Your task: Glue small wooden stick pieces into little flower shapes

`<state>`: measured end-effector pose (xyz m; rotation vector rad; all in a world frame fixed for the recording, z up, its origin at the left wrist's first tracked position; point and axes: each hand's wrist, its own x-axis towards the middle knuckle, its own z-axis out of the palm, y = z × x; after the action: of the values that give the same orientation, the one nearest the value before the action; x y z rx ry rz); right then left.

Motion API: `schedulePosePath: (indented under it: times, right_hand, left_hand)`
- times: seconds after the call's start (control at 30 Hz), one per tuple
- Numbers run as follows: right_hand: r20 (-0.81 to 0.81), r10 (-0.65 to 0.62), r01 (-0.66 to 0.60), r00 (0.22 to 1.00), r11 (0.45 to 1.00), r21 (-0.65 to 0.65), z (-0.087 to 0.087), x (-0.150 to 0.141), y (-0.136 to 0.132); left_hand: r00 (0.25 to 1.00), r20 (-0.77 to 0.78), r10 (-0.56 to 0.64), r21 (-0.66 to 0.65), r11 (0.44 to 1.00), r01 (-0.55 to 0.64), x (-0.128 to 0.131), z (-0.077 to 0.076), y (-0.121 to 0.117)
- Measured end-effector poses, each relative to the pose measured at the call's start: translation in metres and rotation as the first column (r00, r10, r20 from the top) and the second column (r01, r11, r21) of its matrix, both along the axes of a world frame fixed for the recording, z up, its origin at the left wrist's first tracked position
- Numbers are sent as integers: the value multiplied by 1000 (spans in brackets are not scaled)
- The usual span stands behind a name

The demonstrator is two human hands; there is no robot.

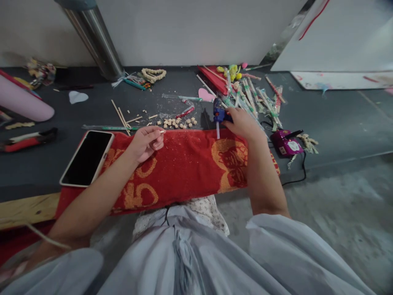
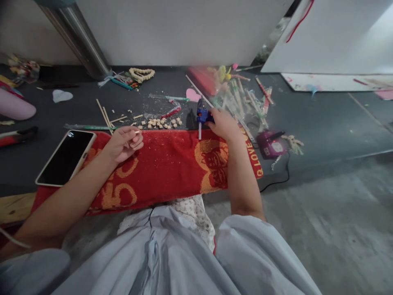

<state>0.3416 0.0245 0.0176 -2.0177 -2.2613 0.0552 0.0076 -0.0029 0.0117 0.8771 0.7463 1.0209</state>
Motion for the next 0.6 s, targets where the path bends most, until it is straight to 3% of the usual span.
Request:
schedulePosePath:
  times: [0.13, 0.2, 0.3, 0.47, 0.53, 0.6]
  right_hand:
    - [-374, -1, 40, 927, 995, 95, 4, -4, -1]
    - [-594, 42, 12, 803, 996, 88, 5, -12, 1]
    - [-831, 103, -52, 546, 995, 89, 4, -31, 5]
    - [-961, 165, -132, 223, 982, 138, 0, -67, 6]
    - [-971, 168, -202, 170, 971, 132, -3, -79, 3]
    - [-975, 144, -242, 167, 965, 101, -7, -88, -1]
  left_hand:
    - [998, -32, 54, 8, 999, -54, 1, 2, -1]
    - [997, -33, 67, 14, 998, -66, 1, 2, -1]
    - [996, -22, 88, 45, 995, -87, 1, -2, 1]
    - [934, -141, 328, 248, 925, -287, -3, -15, 7]
    - [901, -181, 395, 295, 895, -333, -6, -20, 9]
    - [872, -221, 437, 307, 880, -363, -9, -21, 11]
